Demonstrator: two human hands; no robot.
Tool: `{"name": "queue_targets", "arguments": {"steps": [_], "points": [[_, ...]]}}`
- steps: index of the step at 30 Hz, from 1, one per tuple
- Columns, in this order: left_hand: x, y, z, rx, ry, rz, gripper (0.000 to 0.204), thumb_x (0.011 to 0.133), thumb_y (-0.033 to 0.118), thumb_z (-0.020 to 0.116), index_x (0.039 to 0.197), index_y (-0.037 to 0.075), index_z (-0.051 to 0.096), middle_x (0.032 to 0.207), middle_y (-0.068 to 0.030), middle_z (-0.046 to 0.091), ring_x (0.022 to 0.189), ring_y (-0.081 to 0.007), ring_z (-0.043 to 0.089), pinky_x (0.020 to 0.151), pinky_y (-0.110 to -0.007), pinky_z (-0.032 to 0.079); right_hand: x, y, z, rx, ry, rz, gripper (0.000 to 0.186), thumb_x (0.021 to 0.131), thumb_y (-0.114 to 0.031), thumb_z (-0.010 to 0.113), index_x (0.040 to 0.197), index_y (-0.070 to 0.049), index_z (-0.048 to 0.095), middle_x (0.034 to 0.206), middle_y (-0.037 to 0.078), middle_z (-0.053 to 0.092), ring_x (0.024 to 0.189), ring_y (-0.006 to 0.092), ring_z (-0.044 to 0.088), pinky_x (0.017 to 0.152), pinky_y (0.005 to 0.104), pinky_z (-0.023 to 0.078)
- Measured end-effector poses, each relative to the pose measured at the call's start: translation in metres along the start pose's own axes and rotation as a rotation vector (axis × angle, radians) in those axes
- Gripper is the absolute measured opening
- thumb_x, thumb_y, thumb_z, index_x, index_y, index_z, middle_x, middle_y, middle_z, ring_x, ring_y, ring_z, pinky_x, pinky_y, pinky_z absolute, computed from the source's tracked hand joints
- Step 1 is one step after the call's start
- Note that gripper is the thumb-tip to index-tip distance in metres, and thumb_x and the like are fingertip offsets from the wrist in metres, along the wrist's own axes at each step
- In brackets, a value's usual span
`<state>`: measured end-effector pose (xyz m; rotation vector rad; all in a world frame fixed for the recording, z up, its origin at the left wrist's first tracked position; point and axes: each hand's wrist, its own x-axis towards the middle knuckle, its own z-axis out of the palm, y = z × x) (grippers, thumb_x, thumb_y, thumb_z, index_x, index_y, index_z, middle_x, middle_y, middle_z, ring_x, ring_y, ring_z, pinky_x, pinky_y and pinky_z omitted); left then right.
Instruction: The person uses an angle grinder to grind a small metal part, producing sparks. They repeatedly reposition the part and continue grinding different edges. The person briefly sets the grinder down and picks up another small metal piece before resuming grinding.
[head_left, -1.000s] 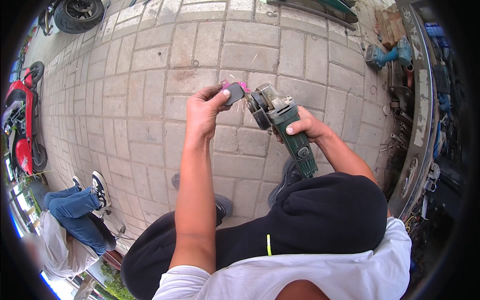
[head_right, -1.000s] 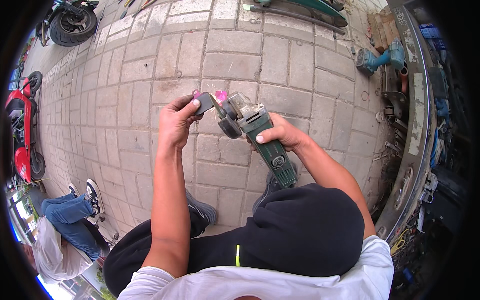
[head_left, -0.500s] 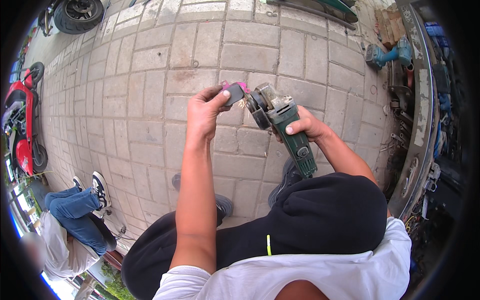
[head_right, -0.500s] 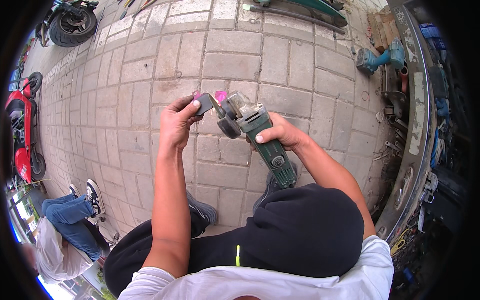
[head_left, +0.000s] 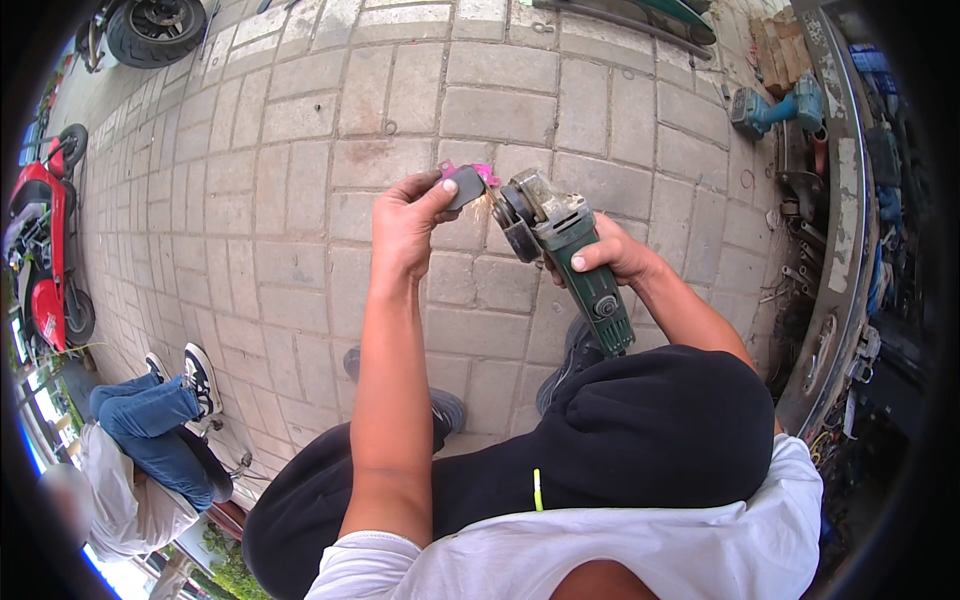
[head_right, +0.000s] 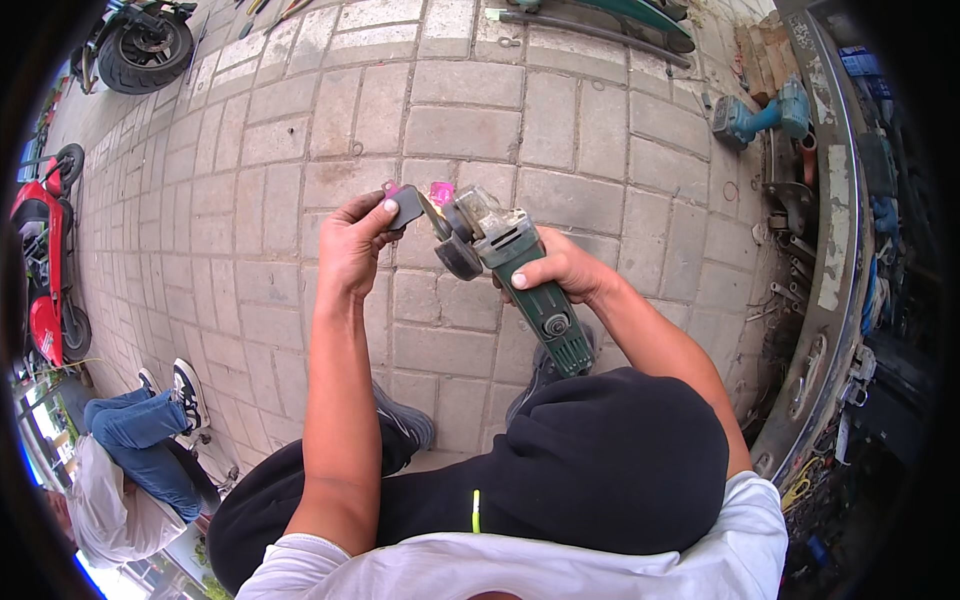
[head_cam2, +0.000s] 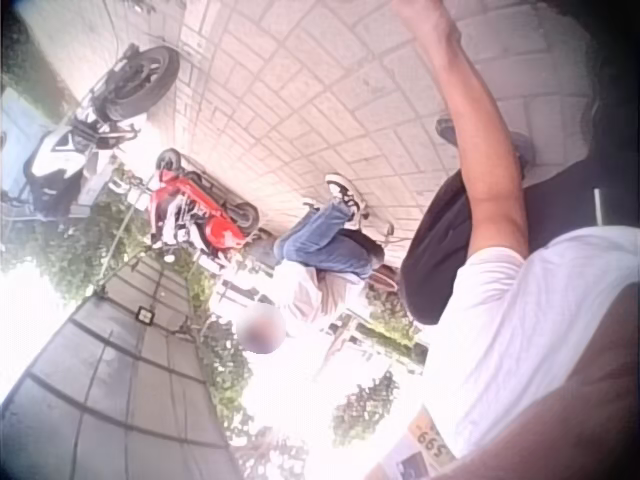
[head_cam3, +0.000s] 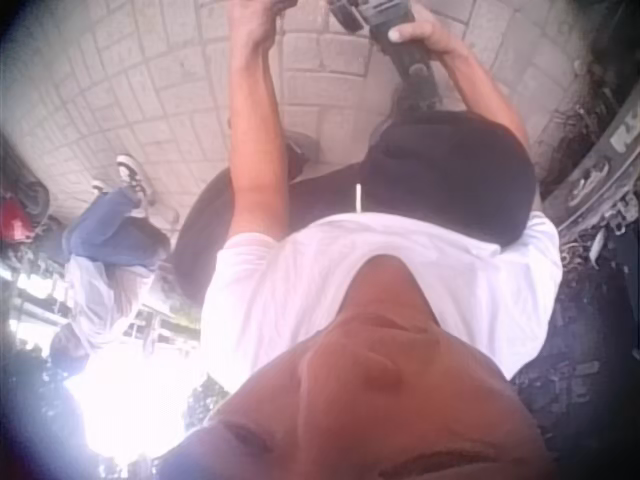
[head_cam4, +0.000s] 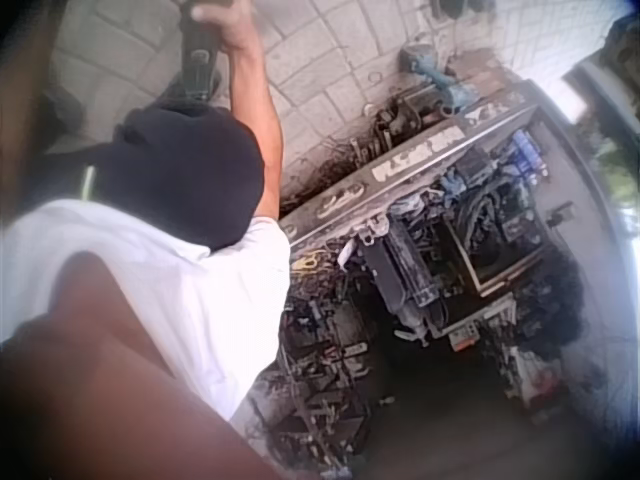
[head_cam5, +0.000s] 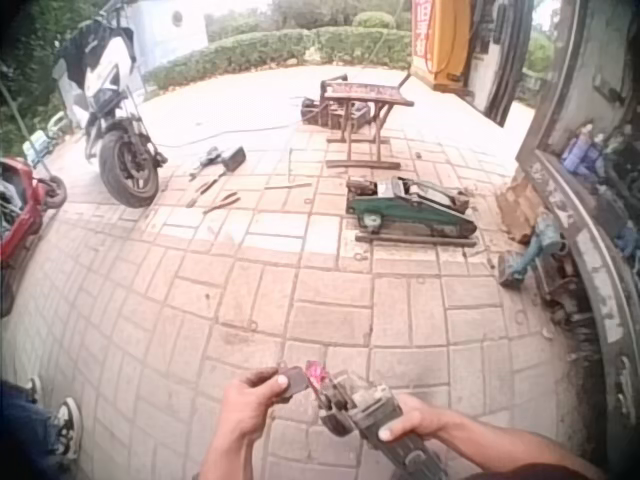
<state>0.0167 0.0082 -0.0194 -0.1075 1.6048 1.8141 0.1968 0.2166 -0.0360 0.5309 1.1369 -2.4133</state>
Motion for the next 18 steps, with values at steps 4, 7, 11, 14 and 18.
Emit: {"name": "queue_targets", "arguments": {"steps": [4,7,11,14,18], "points": [[-0.0007,0.0017,0.0015,-0.006,0.004,0.004,0.033,0.084,0.007,0.074,0.111,-0.009,0.064,0.097,-0.0142,0.069,0.079,-0.0178,0.066,0.065,-0.028,0.055,-0.0001,0.0017,-0.0011,0.005,0.002,0.001,0.065,0.059,-0.022,0.079,0.116,0.001,0.057,0.092,0.014,0.064,0.076,0.0230,0.066,0.069,0.0368,0.057],[0.0002,0.0010,0.0008,0.001,0.008,0.004,0.033,0.084,0.007,0.074,0.111,-0.009,0.064,0.097,-0.0142,0.069,0.079,-0.0180,0.066,0.065,-0.028,0.055,-0.0007,0.0025,-0.0008,0.009,0.006,-0.001,0.066,0.059,-0.023,0.079,0.116,0.001,0.057,0.092,0.014,0.064,0.076,0.0231,0.067,0.069,0.0369,0.058],[0.0002,0.0030,0.0006,0.008,0.004,0.007,0.033,0.084,0.007,0.074,0.112,-0.009,0.064,0.097,-0.0143,0.069,0.079,-0.0182,0.066,0.066,-0.029,0.055,-0.0015,0.0024,-0.0012,0.011,-0.006,0.002,0.066,0.060,-0.022,0.080,0.117,0.001,0.057,0.092,0.014,0.064,0.076,0.0233,0.067,0.069,0.0376,0.058],[-0.0006,0.0045,0.0017,0.003,0.007,0.007,0.033,0.084,0.007,0.074,0.112,-0.009,0.064,0.097,-0.0143,0.069,0.080,-0.0186,0.067,0.066,-0.029,0.055,-0.0024,0.0020,0.0005,0.015,0.007,-0.002,0.066,0.060,-0.022,0.081,0.117,0.002,0.057,0.092,0.014,0.064,0.076,0.0233,0.067,0.069,0.0380,0.058],[-0.0001,0.0038,0.0008,-0.010,0.010,0.008,0.033,0.084,0.007,0.074,0.111,-0.009,0.064,0.097,-0.0144,0.069,0.080,-0.0189,0.067,0.066,-0.029,0.055,-0.0036,0.0010,0.0019,0.009,0.012,-0.005,0.067,0.059,-0.022,0.081,0.117,0.002,0.056,0.091,0.014,0.065,0.075,0.0228,0.067,0.068,0.0377,0.058]]}}
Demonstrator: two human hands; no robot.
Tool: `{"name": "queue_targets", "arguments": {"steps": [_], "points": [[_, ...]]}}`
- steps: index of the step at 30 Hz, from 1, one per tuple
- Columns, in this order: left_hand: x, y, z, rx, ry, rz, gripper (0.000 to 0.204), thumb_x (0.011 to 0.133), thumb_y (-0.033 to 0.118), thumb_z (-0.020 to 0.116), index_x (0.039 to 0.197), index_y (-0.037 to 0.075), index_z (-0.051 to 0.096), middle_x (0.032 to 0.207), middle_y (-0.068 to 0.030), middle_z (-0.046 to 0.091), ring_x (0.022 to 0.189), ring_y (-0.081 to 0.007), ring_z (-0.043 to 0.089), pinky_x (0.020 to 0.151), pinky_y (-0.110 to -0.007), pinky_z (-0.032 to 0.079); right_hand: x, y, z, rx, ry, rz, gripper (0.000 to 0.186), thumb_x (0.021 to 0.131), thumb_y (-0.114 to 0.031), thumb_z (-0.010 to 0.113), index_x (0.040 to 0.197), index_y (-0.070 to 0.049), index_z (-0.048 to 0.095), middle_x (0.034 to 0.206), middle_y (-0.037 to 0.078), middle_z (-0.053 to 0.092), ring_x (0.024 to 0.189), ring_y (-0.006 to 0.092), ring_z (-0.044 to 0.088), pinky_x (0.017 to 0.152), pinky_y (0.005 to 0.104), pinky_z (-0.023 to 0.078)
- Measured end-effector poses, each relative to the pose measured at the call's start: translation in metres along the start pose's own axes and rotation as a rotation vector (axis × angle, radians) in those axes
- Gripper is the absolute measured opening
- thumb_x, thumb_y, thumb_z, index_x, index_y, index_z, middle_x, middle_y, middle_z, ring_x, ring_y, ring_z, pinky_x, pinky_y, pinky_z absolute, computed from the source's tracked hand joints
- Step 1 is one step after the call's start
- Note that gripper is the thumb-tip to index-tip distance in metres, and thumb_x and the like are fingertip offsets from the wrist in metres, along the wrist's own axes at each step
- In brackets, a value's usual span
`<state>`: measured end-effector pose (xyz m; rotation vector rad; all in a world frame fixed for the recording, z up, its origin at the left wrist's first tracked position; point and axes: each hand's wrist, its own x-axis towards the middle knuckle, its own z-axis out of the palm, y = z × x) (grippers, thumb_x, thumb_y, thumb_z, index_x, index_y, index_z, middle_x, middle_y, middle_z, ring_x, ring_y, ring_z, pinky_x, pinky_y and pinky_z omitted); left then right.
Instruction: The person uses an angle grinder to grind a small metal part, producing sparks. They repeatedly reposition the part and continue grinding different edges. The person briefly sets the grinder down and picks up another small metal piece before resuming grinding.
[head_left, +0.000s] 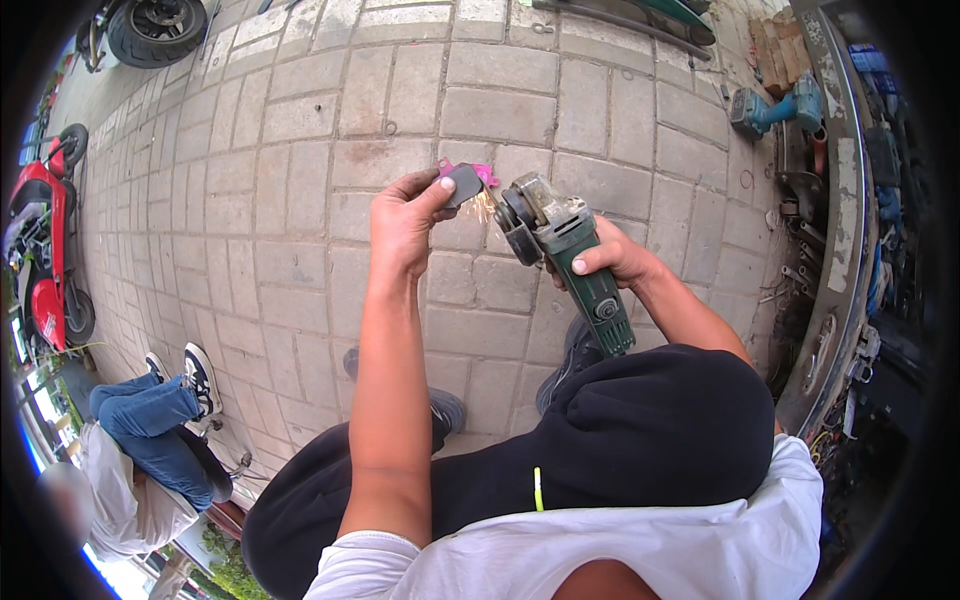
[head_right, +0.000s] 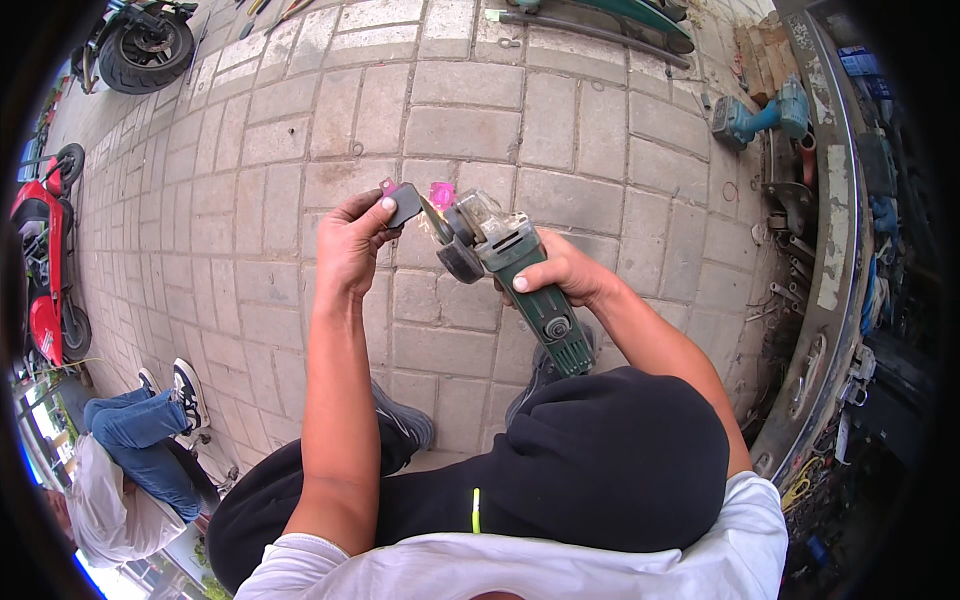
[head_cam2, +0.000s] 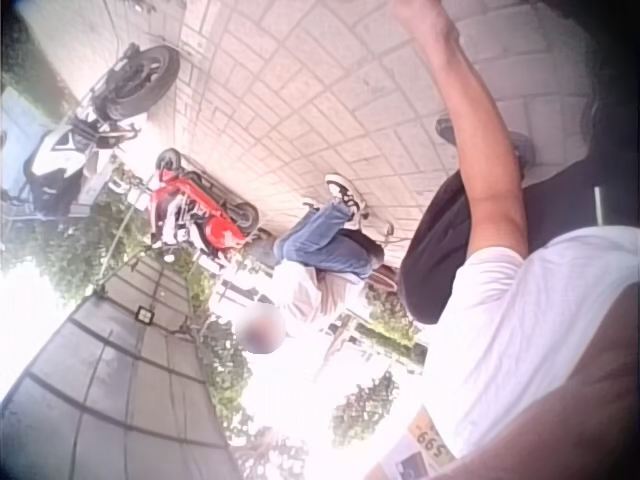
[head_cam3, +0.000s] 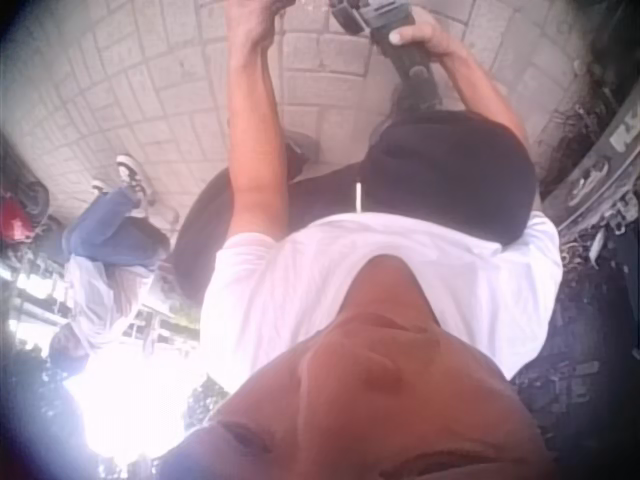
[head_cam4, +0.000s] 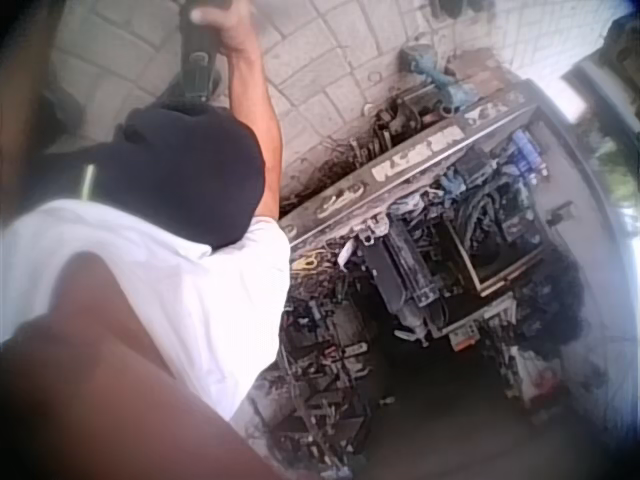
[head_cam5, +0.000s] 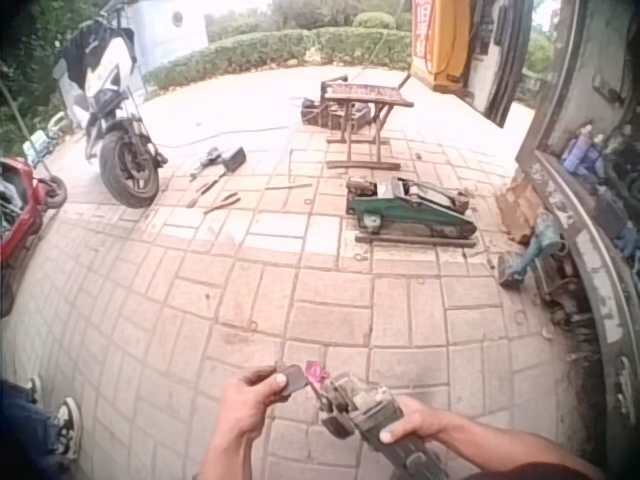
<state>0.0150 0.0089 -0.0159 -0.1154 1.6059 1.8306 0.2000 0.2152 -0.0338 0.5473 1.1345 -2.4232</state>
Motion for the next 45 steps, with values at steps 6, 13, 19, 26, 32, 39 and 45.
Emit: {"name": "queue_targets", "arguments": {"steps": [6,13,19,26,32,39,45], "points": [[0.0006,0.0002,0.0004,-0.008,-0.002,-0.001,0.033,0.084,0.007,0.074,0.111,-0.009,0.063,0.097,-0.0145,0.069,0.080,-0.0186,0.067,0.066,-0.029,0.055,-0.0001,0.0012,-0.0007,-0.005,0.002,-0.006,0.067,0.059,-0.023,0.081,0.116,0.001,0.056,0.091,0.013,0.065,0.075,0.0223,0.067,0.068,0.0369,0.058],[0.0008,-0.0006,0.0004,-0.005,0.002,-0.002,0.033,0.084,0.007,0.074,0.111,-0.009,0.063,0.097,-0.0144,0.069,0.079,-0.0186,0.067,0.066,-0.029,0.056,-0.0002,0.0003,0.0016,-0.002,0.012,-0.009,0.066,0.059,-0.023,0.081,0.116,0.001,0.057,0.091,0.013,0.065,0.076,0.0223,0.067,0.068,0.0367,0.058],[0.0003,-0.0013,0.0009,-0.001,0.019,-0.006,0.033,0.084,0.007,0.074,0.111,-0.009,0.064,0.097,-0.0145,0.069,0.079,-0.0186,0.067,0.066,-0.029,0.056,0.0012,0.0015,-0.0006,-0.008,0.005,-0.002,0.066,0.059,-0.023,0.080,0.116,0.001,0.057,0.092,0.014,0.065,0.076,0.0226,0.067,0.069,0.0367,0.058],[0.0007,-0.0028,0.0008,0.001,0.013,-0.007,0.031,0.084,0.007,0.074,0.110,-0.008,0.064,0.096,-0.0144,0.069,0.079,-0.0184,0.067,0.066,-0.029,0.056,0.0027,0.0031,-0.0012,-0.010,-0.004,-0.007,0.066,0.060,-0.024,0.078,0.116,0.002,0.057,0.092,0.015,0.065,0.076,0.0232,0.067,0.069,0.0358,0.057],[-0.0004,-0.0045,0.0017,0.004,0.014,0.005,0.036,0.083,0.007,0.074,0.113,-0.011,0.064,0.098,-0.0152,0.069,0.082,-0.0177,0.067,0.067,-0.029,0.056,0.0038,0.0012,-0.0004,-0.010,-0.003,-0.017,0.065,0.060,-0.024,0.078,0.115,0.003,0.058,0.091,0.015,0.065,0.076,0.0230,0.067,0.069,0.0357,0.056],[-0.0004,-0.0043,0.0013,-0.002,0.011,-0.002,0.032,0.084,0.007,0.074,0.110,-0.008,0.064,0.097,-0.0140,0.069,0.080,-0.0181,0.067,0.066,-0.029,0.056,0.0040,-0.0009,0.0021,-0.011,-0.004,-0.019,0.064,0.060,-0.024,0.078,0.115,0.003,0.058,0.091,0.015,0.065,0.076,0.0229,0.067,0.069,0.0357,0.057],[0.0000,-0.0054,0.0021,-0.012,0.012,-0.008,0.030,0.084,0.007,0.075,0.109,-0.007,0.065,0.096,-0.0131,0.069,0.078,-0.0181,0.067,0.065,-0.028,0.057,0.0042,0.0010,-0.0004,-0.021,0.005,-0.016,0.064,0.060,-0.024,0.078,0.115,0.002,0.058,0.091,0.014,0.065,0.076,0.0228,0.067,0.070,0.0360,0.057]]}}
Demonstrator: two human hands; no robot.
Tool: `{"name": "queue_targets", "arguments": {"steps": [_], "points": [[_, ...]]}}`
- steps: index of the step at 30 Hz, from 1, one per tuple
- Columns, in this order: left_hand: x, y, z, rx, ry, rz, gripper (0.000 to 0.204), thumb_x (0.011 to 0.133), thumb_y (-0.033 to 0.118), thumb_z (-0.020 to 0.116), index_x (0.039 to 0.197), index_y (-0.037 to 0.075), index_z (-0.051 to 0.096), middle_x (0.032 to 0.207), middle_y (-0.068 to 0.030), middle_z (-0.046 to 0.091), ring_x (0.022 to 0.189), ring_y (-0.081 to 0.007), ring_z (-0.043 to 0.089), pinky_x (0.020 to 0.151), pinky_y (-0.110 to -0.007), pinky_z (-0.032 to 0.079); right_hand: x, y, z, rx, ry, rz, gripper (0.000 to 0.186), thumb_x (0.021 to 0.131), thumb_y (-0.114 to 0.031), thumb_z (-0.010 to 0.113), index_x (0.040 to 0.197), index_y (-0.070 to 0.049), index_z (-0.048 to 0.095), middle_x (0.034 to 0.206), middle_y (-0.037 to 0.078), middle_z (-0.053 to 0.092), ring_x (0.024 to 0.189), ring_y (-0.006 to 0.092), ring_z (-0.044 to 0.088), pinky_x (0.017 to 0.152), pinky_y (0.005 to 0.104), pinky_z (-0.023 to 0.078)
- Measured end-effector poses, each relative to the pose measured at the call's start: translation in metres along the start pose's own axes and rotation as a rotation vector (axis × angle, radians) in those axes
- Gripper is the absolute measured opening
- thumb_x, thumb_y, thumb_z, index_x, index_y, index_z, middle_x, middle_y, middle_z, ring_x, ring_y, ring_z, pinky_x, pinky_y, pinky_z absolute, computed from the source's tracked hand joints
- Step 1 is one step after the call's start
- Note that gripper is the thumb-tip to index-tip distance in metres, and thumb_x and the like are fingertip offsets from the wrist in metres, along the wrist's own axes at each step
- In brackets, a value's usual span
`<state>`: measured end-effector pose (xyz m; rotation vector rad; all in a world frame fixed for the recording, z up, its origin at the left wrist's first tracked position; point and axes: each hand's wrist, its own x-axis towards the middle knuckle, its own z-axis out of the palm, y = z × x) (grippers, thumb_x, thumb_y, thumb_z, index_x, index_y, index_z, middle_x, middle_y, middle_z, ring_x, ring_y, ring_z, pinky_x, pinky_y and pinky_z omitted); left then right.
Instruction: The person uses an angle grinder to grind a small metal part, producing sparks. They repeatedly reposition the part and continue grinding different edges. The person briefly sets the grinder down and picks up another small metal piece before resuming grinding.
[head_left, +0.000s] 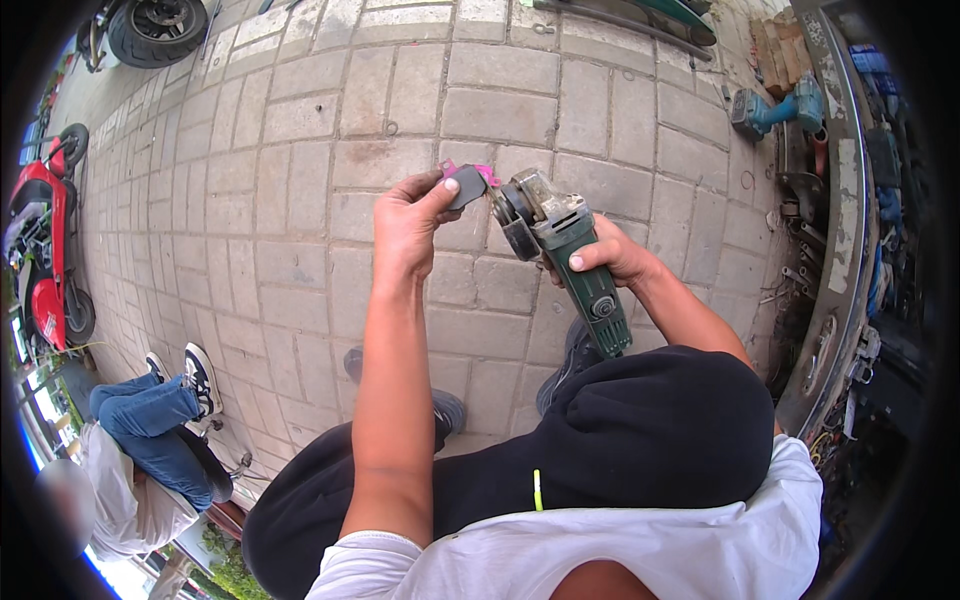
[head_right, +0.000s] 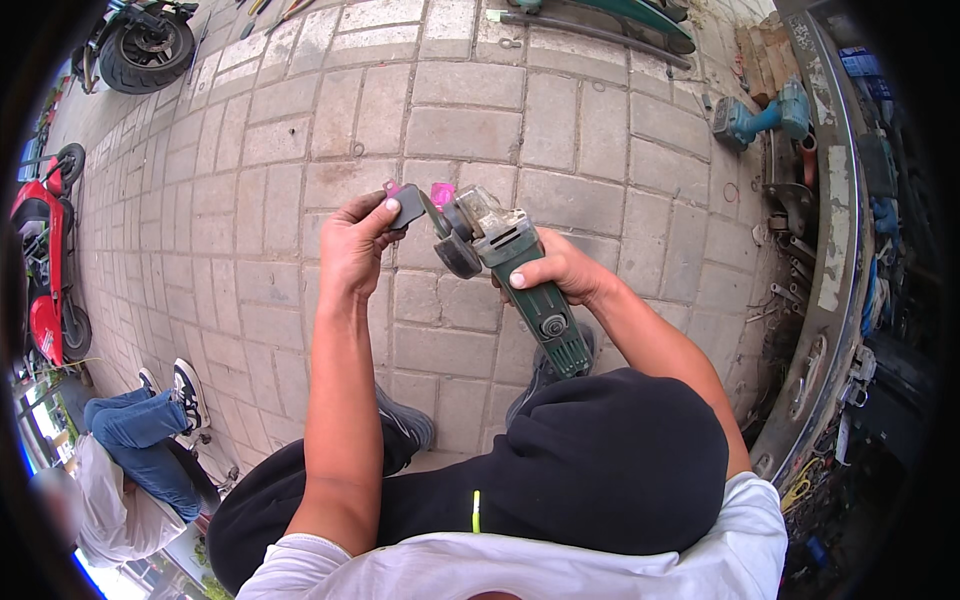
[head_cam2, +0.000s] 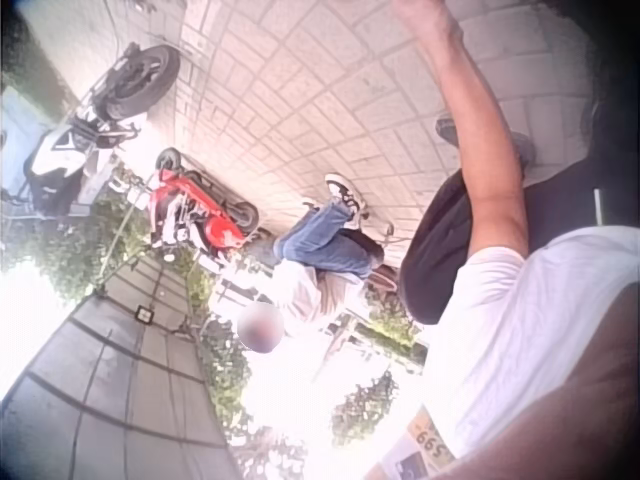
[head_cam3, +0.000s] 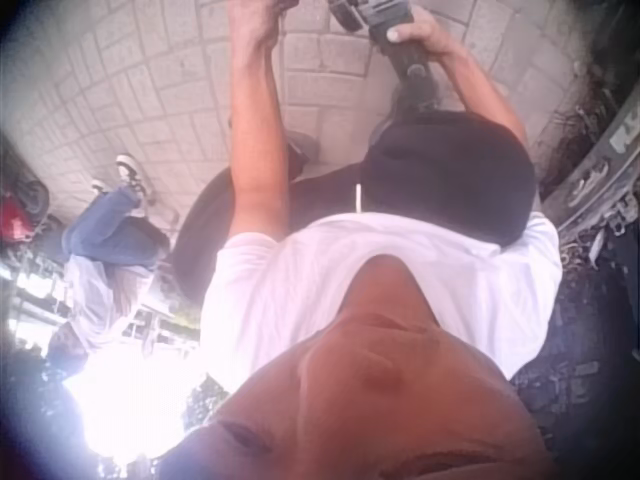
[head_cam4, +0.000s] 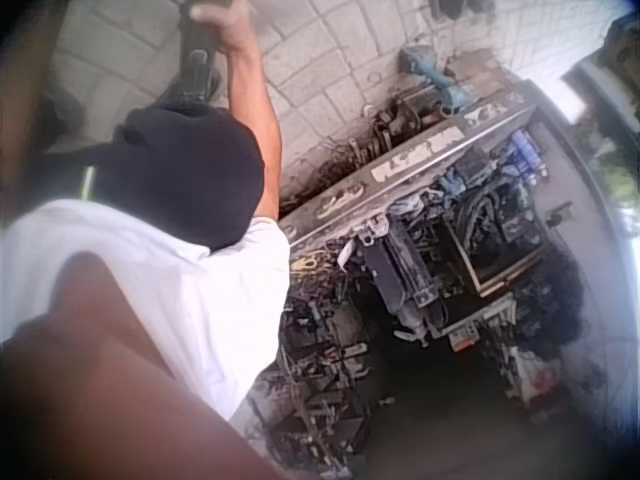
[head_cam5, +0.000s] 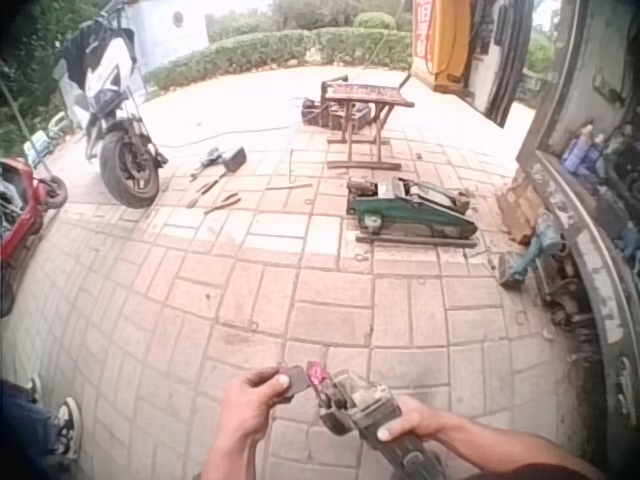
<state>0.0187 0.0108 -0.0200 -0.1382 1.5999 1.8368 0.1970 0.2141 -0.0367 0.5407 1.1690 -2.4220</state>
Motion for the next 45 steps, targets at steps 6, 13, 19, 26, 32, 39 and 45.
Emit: {"name": "queue_targets", "arguments": {"steps": [6,13,19,26,32,39,45], "points": [[-0.001,0.001,0.001,-0.005,0.006,0.002,0.031,0.084,0.007,0.075,0.109,-0.008,0.064,0.096,-0.0132,0.069,0.077,-0.0181,0.067,0.064,-0.028,0.056,0.001,-0.001,-0.001,-0.013,0.000,0.002,0.064,0.060,-0.024,0.078,0.115,0.001,0.058,0.091,0.014,0.065,0.076,0.0228,0.066,0.069,0.0363,0.057],[-0.002,0.003,0.002,-0.003,0.001,-0.001,0.032,0.084,0.008,0.075,0.110,-0.007,0.065,0.096,-0.0134,0.069,0.080,-0.0187,0.067,0.067,-0.029,0.056,0.001,0.000,0.000,0.000,0.017,-0.004,0.064,0.060,-0.024,0.078,0.115,0.001,0.058,0.091,0.014,0.065,0.076,0.0227,0.066,0.069,0.0365,0.057],[-0.002,0.002,0.000,-0.008,-0.010,0.012,0.031,0.084,0.009,0.075,0.110,-0.006,0.065,0.097,-0.0135,0.069,0.080,-0.0183,0.067,0.067,-0.029,0.056,0.002,-0.002,0.001,0.004,0.006,-0.004,0.063,0.061,-0.024,0.078,0.114,0.001,0.058,0.091,0.014,0.065,0.077,0.0226,0.066,0.070,0.0366,0.057],[-0.001,0.003,-0.002,-0.001,-0.026,0.014,0.032,0.085,0.008,0.074,0.112,-0.006,0.064,0.099,-0.0128,0.069,0.081,-0.0176,0.067,0.068,-0.030,0.055,0.003,0.000,0.000,-0.029,0.023,-0.017,0.062,0.061,-0.024,0.079,0.114,0.002,0.058,0.091,0.014,0.065,0.077,0.0226,0.066,0.070,0.0364,0.057],[0.001,0.005,-0.008,-0.126,-0.064,-0.010,0.032,0.089,0.008,0.070,0.117,-0.004,0.062,0.100,-0.0111,0.069,0.081,-0.0177,0.066,0.071,-0.031,0.055,-0.008,-0.001,0.000,-0.138,0.157,-0.128,0.067,0.060,-0.023,0.079,0.119,0.001,0.056,0.093,0.012,0.065,0.079,0.0212,0.065,0.073,0.0356,0.055],[0.008,-0.008,-0.017,-0.331,-0.207,-0.076,0.027,0.093,0.010,0.066,0.119,0.002,0.063,0.100,-0.0116,0.069,0.083,-0.0204,0.066,0.075,-0.034,0.055,-0.023,-0.022,0.012,-0.357,0.254,-0.172,0.076,0.060,-0.020,0.082,0.126,0.001,0.052,0.112,0.008,0.062,0.102,0.0166,0.058,0.093,0.0314,0.046],[0.013,-0.027,-0.026,-0.569,-0.367,-0.086,0.021,0.092,0.007,0.065,0.114,0.009,0.066,0.104,-0.0094,0.069,0.088,-0.0229,0.066,0.081,-0.039,0.054,-0.031,-0.027,0.018,-0.501,0.275,-0.219,0.085,0.059,-0.021,0.085,0.131,0.005,0.048,0.119,0.012,0.061,0.110,0.0204,0.056,0.100,0.0331,0.042]]}}
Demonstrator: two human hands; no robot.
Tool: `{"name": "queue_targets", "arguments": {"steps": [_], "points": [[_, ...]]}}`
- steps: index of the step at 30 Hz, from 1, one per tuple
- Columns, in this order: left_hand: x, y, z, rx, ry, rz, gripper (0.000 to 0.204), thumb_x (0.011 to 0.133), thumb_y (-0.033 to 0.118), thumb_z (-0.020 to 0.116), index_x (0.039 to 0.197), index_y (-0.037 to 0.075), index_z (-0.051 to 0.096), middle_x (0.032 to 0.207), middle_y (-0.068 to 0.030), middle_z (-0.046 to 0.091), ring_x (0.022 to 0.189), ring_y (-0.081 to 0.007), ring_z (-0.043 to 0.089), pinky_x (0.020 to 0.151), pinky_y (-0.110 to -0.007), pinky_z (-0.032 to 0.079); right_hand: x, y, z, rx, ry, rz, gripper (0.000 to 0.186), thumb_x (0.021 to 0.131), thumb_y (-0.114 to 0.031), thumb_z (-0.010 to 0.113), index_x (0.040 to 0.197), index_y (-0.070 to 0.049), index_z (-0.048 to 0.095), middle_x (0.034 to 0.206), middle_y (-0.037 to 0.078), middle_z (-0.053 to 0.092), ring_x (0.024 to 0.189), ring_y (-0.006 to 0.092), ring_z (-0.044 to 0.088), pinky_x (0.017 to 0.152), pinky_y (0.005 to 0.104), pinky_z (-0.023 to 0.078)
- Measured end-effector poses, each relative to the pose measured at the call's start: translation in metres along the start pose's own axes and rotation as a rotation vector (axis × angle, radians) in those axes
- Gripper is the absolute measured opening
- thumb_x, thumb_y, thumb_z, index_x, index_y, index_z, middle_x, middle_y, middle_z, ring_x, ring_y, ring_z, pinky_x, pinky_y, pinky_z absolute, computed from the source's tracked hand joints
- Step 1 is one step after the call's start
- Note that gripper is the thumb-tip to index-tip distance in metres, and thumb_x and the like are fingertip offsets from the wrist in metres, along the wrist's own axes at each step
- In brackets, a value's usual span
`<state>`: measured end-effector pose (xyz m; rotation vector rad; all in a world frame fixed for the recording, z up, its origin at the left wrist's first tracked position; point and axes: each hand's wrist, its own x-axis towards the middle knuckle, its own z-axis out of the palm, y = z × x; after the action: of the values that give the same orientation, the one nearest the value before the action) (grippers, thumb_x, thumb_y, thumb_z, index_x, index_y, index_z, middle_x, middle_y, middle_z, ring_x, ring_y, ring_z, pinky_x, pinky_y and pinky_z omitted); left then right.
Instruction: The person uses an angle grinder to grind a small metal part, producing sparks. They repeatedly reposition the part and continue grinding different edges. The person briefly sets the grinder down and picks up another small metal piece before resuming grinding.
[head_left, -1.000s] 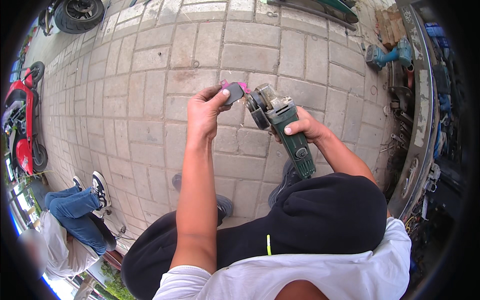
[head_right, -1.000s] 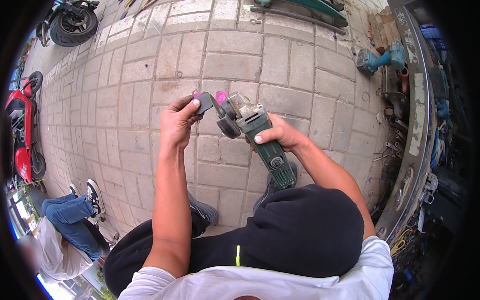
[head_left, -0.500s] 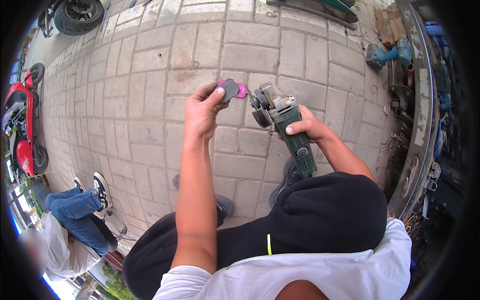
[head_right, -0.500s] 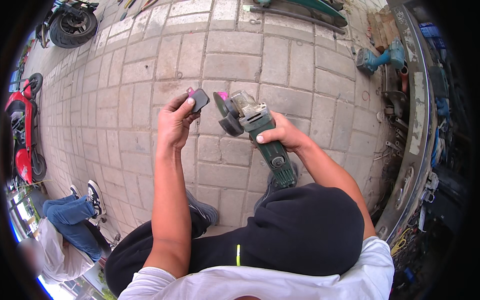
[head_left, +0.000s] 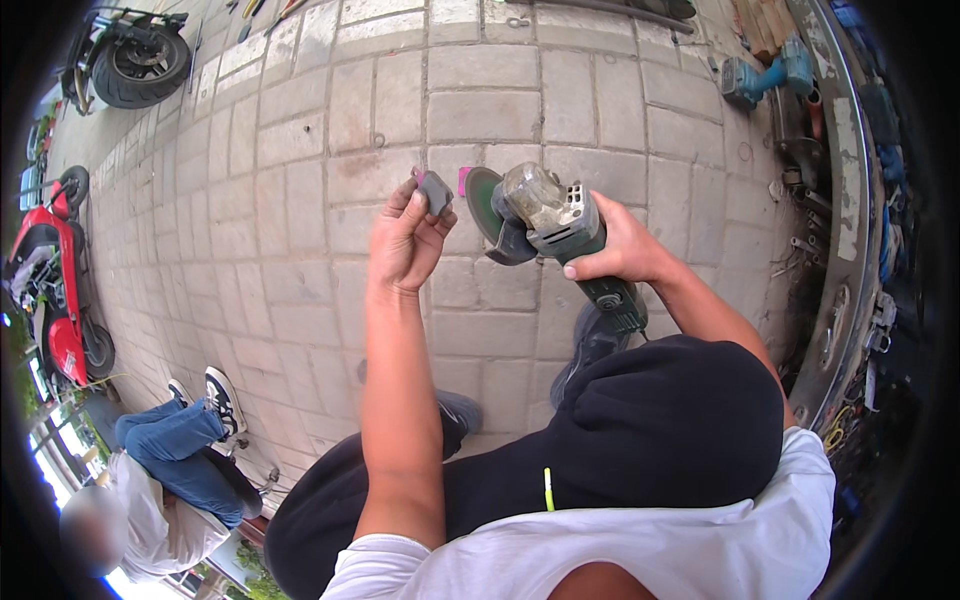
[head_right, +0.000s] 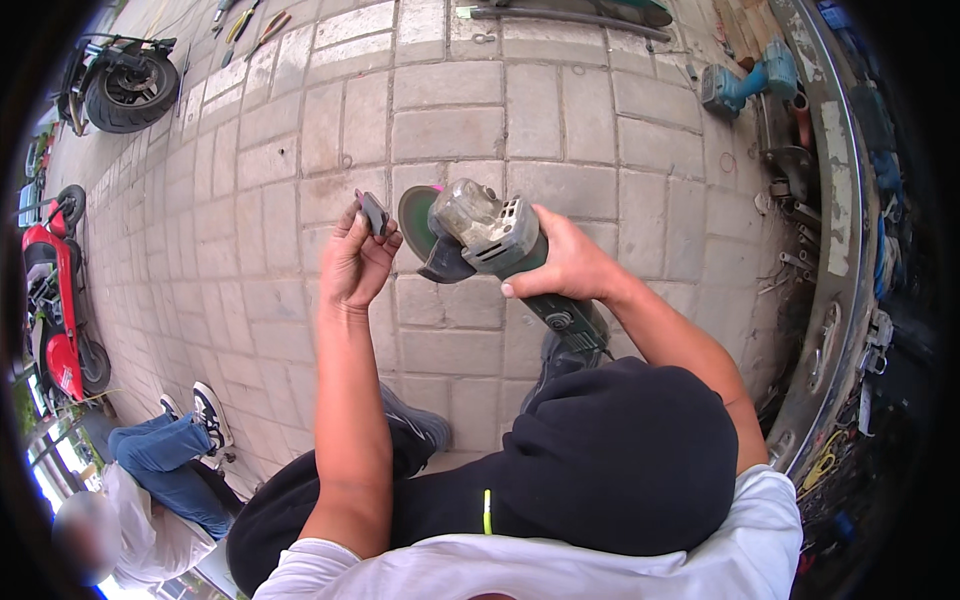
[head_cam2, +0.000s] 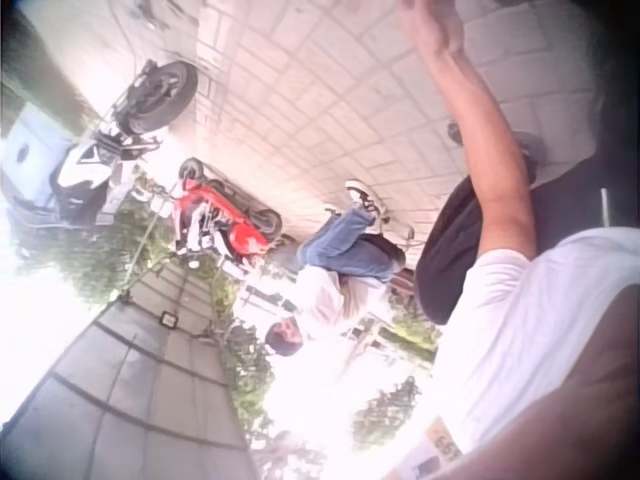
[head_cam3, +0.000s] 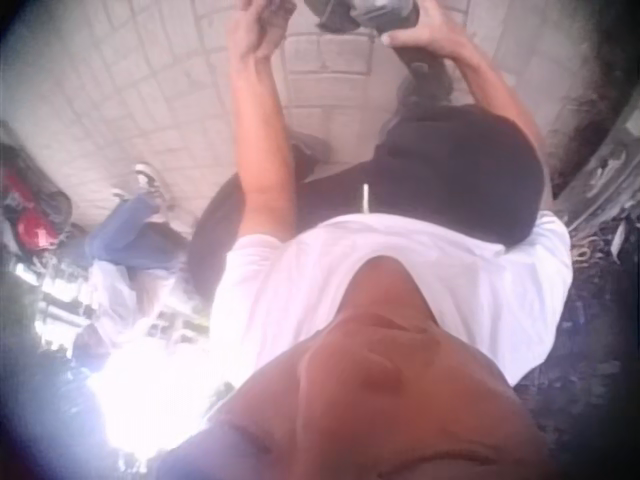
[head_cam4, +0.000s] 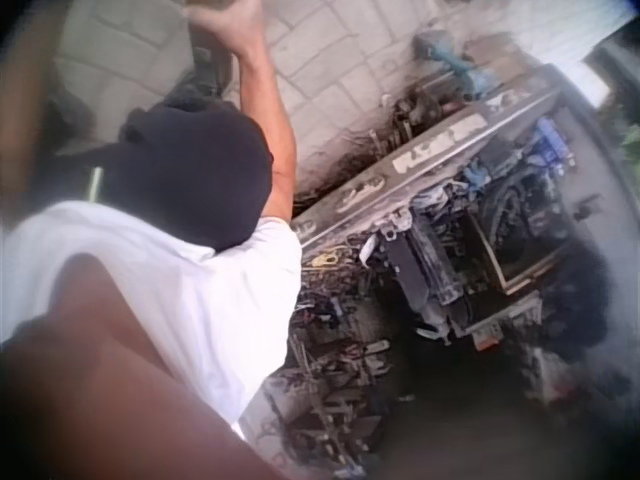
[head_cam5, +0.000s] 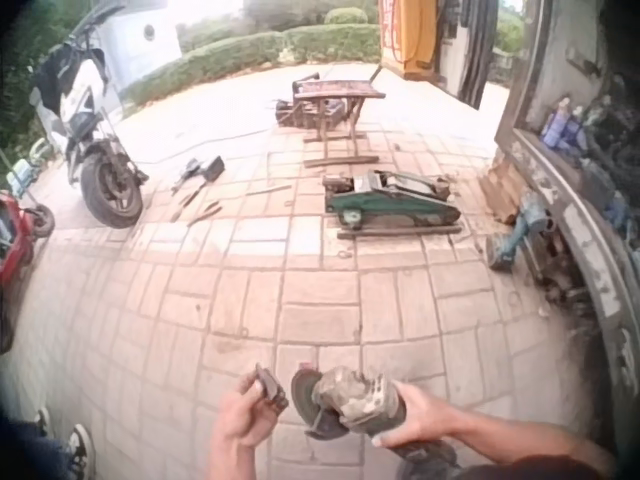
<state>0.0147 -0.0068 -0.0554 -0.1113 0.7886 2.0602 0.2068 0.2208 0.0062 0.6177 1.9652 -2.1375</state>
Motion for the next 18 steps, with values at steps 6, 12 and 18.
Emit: {"name": "queue_targets", "arguments": {"steps": [6,12,18], "points": [[0.003,-0.010,-0.011,-0.026,-0.120,-0.003,0.021,0.092,0.009,0.065,0.113,0.015,0.068,0.106,-0.0049,0.070,0.092,-0.0219,0.066,0.082,-0.038,0.051,-0.011,0.008,0.004,-0.217,0.045,-0.062,0.099,0.059,-0.026,0.085,0.135,0.016,0.036,0.121,0.022,0.059,0.116,0.0279,0.057,0.102,0.0350,0.041],[0.002,-0.013,-0.015,-0.018,-0.109,-0.009,0.023,0.093,0.006,0.064,0.114,0.014,0.068,0.109,-0.0037,0.070,0.097,-0.0180,0.066,0.084,-0.035,0.051,-0.018,0.005,0.007,-0.243,0.050,-0.050,0.094,0.058,-0.021,0.086,0.135,0.009,0.039,0.123,0.018,0.059,0.115,0.0239,0.056,0.103,0.0344,0.040],[0.002,-0.015,-0.012,-0.035,-0.114,0.009,0.024,0.092,0.003,0.064,0.114,0.011,0.069,0.114,-0.0042,0.070,0.103,-0.0178,0.065,0.092,-0.036,0.051,-0.021,0.001,0.008,-0.379,0.072,-0.101,0.100,0.058,-0.029,0.085,0.132,0.017,0.036,0.111,0.030,0.063,0.106,0.0367,0.063,0.095,0.0380,0.047]]}}
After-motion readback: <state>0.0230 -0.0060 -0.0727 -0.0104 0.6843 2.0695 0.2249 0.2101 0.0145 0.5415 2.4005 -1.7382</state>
